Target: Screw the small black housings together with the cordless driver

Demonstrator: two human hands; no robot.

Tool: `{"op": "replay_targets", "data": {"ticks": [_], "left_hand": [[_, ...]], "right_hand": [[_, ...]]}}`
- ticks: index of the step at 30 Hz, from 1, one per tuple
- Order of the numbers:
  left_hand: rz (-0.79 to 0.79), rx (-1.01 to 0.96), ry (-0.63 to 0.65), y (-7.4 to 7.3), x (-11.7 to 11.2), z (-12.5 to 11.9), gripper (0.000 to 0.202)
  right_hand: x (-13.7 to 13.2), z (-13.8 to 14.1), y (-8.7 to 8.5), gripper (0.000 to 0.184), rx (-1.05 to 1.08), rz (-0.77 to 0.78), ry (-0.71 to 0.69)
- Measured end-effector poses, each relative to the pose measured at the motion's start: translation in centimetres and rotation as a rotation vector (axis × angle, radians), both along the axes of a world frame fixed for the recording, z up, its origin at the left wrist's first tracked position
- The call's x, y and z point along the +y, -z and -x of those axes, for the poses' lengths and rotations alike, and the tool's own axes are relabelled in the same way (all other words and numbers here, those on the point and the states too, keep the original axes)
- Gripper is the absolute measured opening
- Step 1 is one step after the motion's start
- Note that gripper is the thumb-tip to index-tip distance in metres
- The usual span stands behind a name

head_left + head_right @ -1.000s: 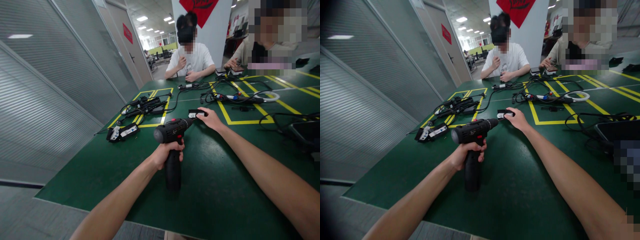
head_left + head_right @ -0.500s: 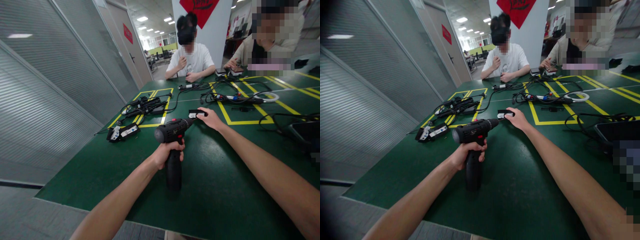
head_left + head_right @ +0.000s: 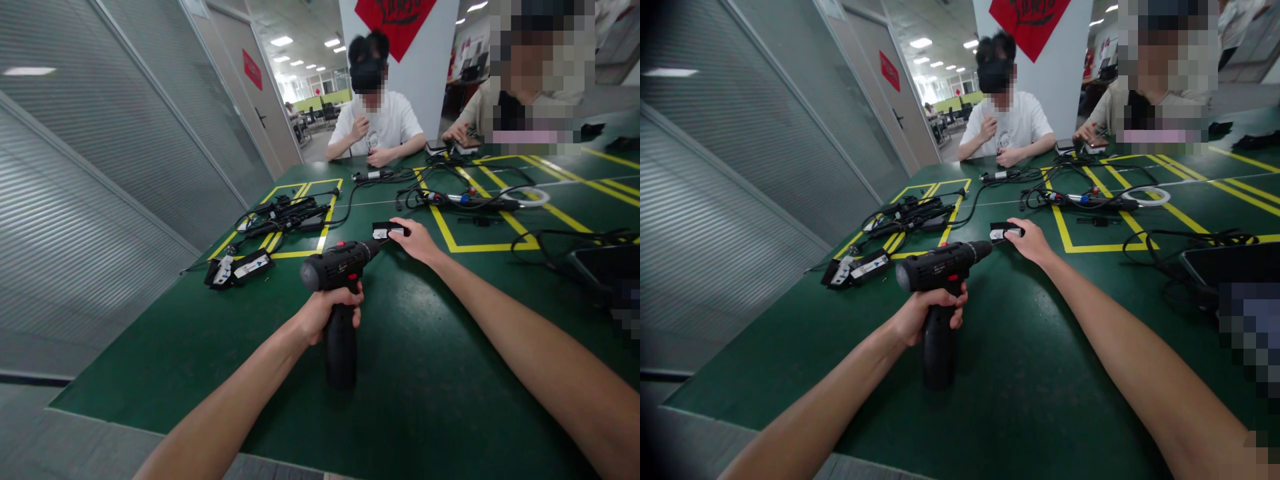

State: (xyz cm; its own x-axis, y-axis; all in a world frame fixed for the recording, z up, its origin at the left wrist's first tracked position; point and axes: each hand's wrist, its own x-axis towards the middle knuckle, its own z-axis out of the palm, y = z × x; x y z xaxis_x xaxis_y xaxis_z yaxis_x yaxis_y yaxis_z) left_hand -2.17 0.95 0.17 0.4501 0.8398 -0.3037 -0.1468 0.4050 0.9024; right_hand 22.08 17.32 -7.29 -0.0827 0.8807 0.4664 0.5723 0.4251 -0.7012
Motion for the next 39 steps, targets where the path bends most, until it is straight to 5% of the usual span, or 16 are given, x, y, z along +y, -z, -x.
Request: {"op": "replay_targets", "data": {"ticks": [39], "left_hand": [[-0.009, 0.002, -0.033, -0.16, -0.05, -0.29, 0.026]], "right_hand": [[0.13, -0.09, -0.04, 0.042, 0.021, -0.002, 0.019]]}}
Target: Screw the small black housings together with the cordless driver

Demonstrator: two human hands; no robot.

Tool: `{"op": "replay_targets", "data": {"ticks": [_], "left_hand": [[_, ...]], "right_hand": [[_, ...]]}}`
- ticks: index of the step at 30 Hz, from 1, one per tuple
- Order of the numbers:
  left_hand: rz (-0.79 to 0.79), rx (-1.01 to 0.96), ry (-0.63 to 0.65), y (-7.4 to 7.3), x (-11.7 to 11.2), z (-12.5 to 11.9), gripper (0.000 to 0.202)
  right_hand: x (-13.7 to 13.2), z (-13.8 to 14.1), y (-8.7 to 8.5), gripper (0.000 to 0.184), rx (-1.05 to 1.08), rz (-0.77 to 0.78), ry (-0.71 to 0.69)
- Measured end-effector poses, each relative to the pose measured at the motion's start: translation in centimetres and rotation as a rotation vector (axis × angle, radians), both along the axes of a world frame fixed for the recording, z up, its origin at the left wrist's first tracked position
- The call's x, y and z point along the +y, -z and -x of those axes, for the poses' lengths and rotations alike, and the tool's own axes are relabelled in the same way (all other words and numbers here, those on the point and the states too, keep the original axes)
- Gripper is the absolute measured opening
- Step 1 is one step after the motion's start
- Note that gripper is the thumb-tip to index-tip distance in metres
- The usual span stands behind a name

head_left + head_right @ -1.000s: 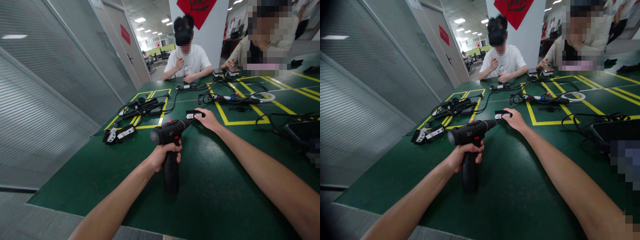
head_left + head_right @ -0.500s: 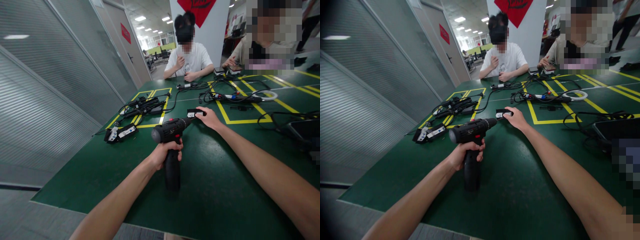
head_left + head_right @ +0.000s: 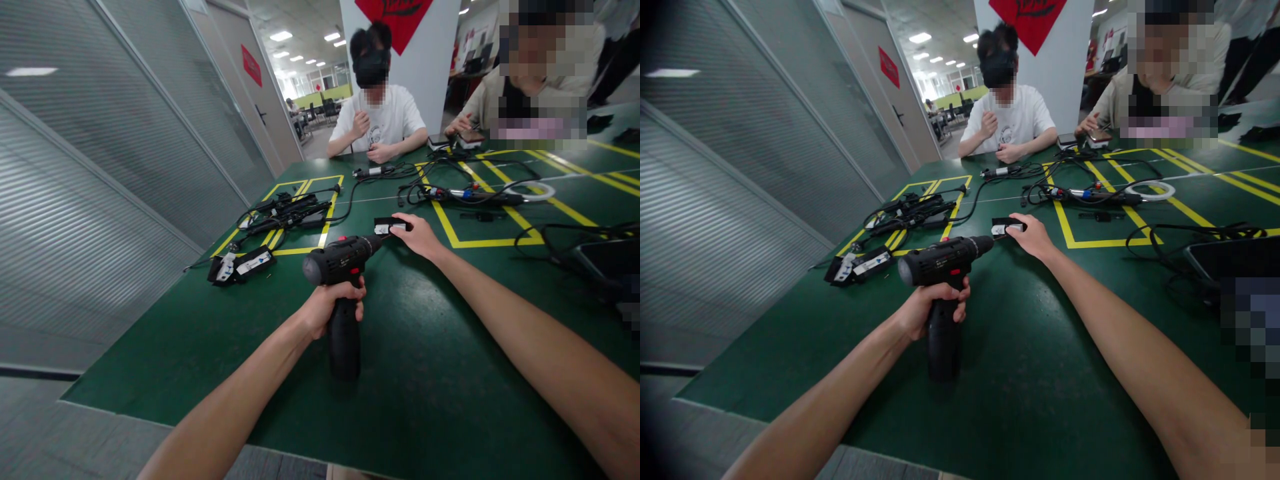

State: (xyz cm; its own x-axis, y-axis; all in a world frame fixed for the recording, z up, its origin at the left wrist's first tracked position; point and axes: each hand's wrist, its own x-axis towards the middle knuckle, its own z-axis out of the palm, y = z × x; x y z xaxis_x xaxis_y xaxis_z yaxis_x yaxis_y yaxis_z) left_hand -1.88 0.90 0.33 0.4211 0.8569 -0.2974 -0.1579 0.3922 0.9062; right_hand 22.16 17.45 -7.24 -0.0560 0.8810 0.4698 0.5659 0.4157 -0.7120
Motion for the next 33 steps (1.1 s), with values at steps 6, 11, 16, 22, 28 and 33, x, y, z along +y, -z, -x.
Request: {"op": "replay_targets", "data": {"ticks": [6, 11, 16, 22, 28, 33], "left_hand": [[-0.017, 0.012, -0.003, -0.05, -0.04, -0.07, 0.026], [-0.013, 0.024, -0.013, -0.14, -0.05, -0.11, 0.027], [-0.008, 0.013, -0.003, -0.04, 0.02, -0.02, 0.026], [-0.014, -0.004, 0.016, 0.10, 0.00, 0.05, 0.023], [-0.011, 0.001, 0.011, 0.13, 0.02, 0.04, 0.024], [-0.006, -0.001, 0.008, 0.26, 0.10, 0.09, 0.025]], "right_hand": [[0.13, 0.06, 0.10, 0.042, 0.002, 0.002, 0.002], [0.19, 0.05, 0.24, 0.041, 0.006, 0.004, 0.007], [0.24, 0.03, 0.29, 0.041, 0.009, 0.003, 0.003], [0.26, 0.03, 0.23, 0.041, 0.011, 0.013, 0.003], [0.18, -0.01, 0.07, 0.041, 0.015, 0.015, -0.003], [0.24, -0.06, 0.23, 0.042, 0.012, 0.008, -0.003]]}}
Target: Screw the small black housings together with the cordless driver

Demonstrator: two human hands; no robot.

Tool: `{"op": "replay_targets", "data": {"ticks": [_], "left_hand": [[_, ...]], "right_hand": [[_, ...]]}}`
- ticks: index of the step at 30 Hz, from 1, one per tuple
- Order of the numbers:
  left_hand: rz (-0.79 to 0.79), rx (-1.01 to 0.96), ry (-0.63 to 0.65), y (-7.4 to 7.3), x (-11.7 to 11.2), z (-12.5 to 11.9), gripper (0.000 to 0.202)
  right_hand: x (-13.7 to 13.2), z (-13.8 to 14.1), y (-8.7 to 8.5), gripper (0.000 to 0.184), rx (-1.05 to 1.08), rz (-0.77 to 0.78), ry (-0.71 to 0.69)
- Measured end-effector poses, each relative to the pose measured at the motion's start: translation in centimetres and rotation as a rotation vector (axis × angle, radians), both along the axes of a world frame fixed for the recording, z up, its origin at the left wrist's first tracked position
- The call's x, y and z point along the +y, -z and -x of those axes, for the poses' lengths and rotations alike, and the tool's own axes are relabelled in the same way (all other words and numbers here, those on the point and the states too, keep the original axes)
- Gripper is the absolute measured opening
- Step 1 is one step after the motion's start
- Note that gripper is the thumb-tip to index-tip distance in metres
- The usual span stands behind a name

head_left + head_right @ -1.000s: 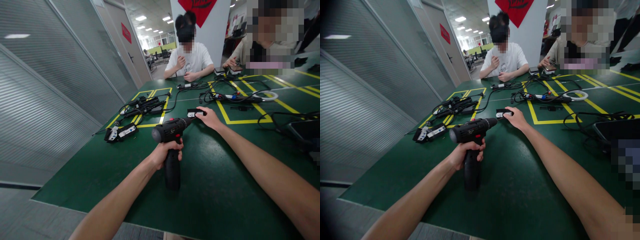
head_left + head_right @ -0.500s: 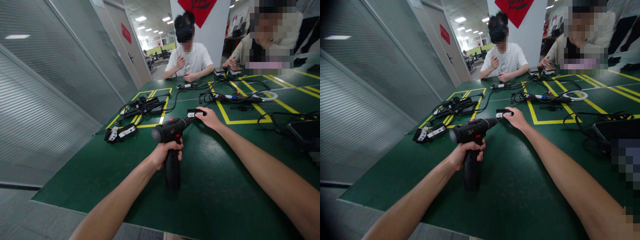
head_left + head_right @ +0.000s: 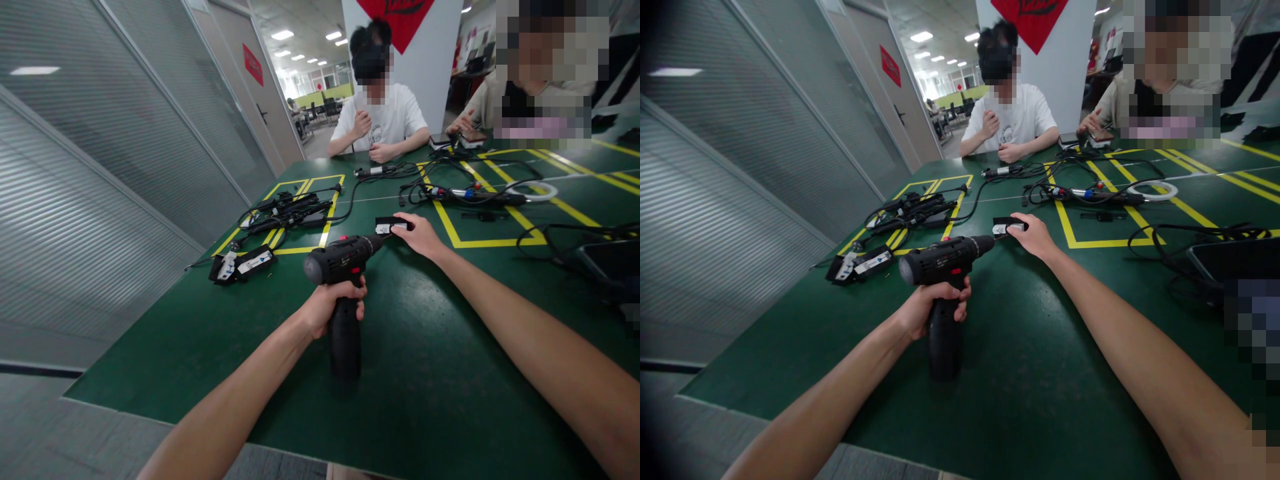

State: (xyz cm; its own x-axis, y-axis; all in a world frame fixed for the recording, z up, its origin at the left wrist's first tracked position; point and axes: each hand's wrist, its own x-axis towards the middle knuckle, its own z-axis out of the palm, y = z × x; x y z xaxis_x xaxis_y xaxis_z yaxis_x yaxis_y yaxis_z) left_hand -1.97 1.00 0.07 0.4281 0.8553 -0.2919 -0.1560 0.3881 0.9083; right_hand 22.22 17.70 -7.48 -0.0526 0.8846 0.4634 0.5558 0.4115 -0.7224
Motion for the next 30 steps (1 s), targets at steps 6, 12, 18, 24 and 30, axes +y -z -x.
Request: {"op": "replay_targets", "data": {"ticks": [6, 12, 18, 24, 30], "left_hand": [[-0.018, -0.008, 0.017, 0.14, 0.02, 0.07, 0.023], [-0.014, -0.015, 0.008, 0.11, 0.05, 0.10, 0.024], [-0.004, -0.024, 0.015, 0.18, 0.10, 0.08, 0.023], [0.005, -0.029, 0.017, 0.17, 0.14, 0.09, 0.022], [-0.009, -0.009, 0.016, 0.00, 0.03, 0.00, 0.023]], "right_hand": [[0.07, -0.01, 0.06, 0.042, -0.003, -0.009, -0.003], [0.04, -0.02, 0.09, 0.042, -0.007, -0.016, -0.002], [0.13, -0.09, 0.23, 0.043, -0.007, -0.017, -0.002], [0.14, -0.11, 0.19, 0.042, -0.005, -0.015, -0.004], [0.11, -0.07, 0.15, 0.042, -0.002, -0.014, -0.003]]}}
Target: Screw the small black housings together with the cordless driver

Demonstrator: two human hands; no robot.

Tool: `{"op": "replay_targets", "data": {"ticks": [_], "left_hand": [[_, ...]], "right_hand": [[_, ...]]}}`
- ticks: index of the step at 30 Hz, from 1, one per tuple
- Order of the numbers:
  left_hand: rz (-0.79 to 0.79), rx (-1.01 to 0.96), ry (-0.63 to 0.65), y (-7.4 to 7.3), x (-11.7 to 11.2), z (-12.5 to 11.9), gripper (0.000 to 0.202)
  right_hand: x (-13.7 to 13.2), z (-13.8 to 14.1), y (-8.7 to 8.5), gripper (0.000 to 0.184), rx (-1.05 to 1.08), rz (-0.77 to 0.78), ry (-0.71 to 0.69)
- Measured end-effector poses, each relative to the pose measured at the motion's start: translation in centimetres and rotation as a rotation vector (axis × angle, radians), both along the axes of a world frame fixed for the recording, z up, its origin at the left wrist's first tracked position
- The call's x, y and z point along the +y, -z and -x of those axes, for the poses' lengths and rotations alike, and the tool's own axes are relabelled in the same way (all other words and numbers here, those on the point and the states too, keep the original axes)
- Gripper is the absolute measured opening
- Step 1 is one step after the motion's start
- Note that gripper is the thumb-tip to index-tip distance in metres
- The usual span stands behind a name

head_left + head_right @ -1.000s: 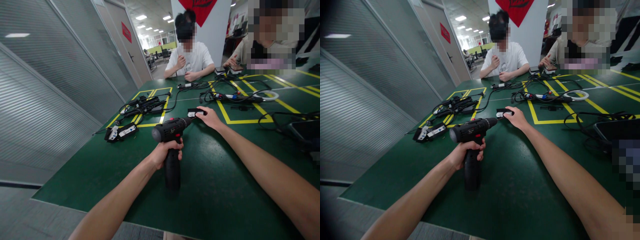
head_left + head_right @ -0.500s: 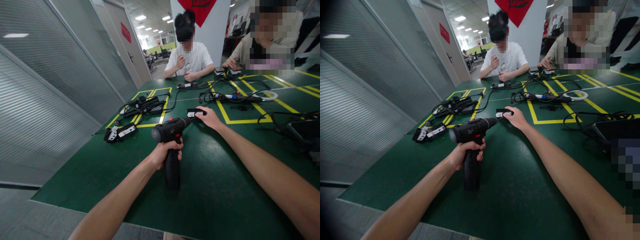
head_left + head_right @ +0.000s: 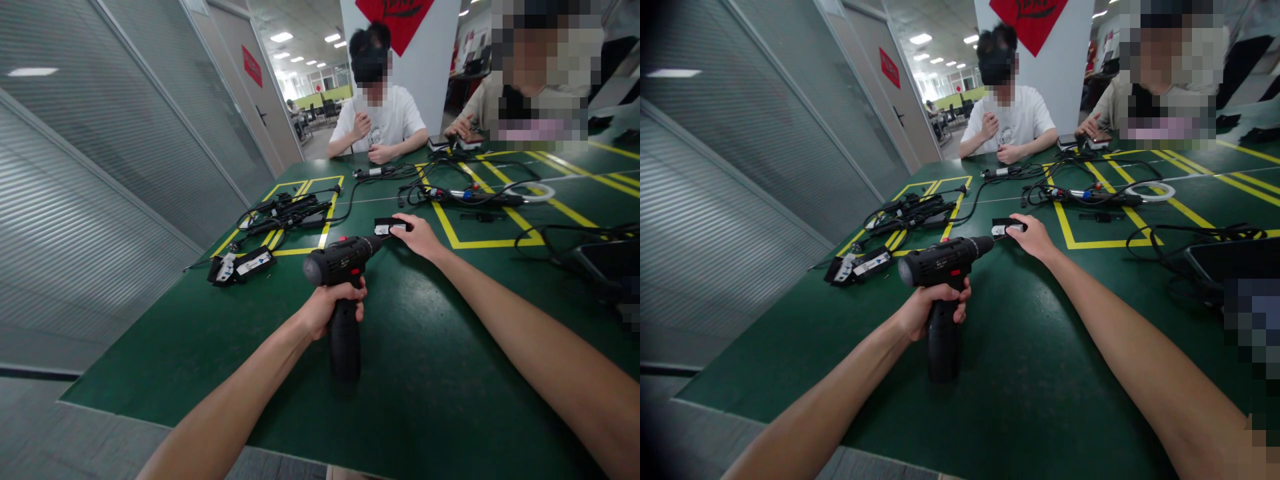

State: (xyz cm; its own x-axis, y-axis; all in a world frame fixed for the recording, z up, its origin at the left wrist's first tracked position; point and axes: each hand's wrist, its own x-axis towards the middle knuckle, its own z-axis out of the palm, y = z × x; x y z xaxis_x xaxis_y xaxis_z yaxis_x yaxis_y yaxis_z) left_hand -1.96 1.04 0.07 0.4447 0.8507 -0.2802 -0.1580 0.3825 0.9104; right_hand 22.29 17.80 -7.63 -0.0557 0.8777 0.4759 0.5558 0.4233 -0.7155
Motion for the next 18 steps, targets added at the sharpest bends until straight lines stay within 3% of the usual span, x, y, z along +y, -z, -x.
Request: {"op": "replay_targets", "data": {"ticks": [18], "left_hand": [[0.000, -0.003, 0.006, -0.07, -0.05, 0.01, 0.023]], "right_hand": [[-0.13, -0.02, -0.16, 0.043, -0.006, 0.014, 0.002]]}}
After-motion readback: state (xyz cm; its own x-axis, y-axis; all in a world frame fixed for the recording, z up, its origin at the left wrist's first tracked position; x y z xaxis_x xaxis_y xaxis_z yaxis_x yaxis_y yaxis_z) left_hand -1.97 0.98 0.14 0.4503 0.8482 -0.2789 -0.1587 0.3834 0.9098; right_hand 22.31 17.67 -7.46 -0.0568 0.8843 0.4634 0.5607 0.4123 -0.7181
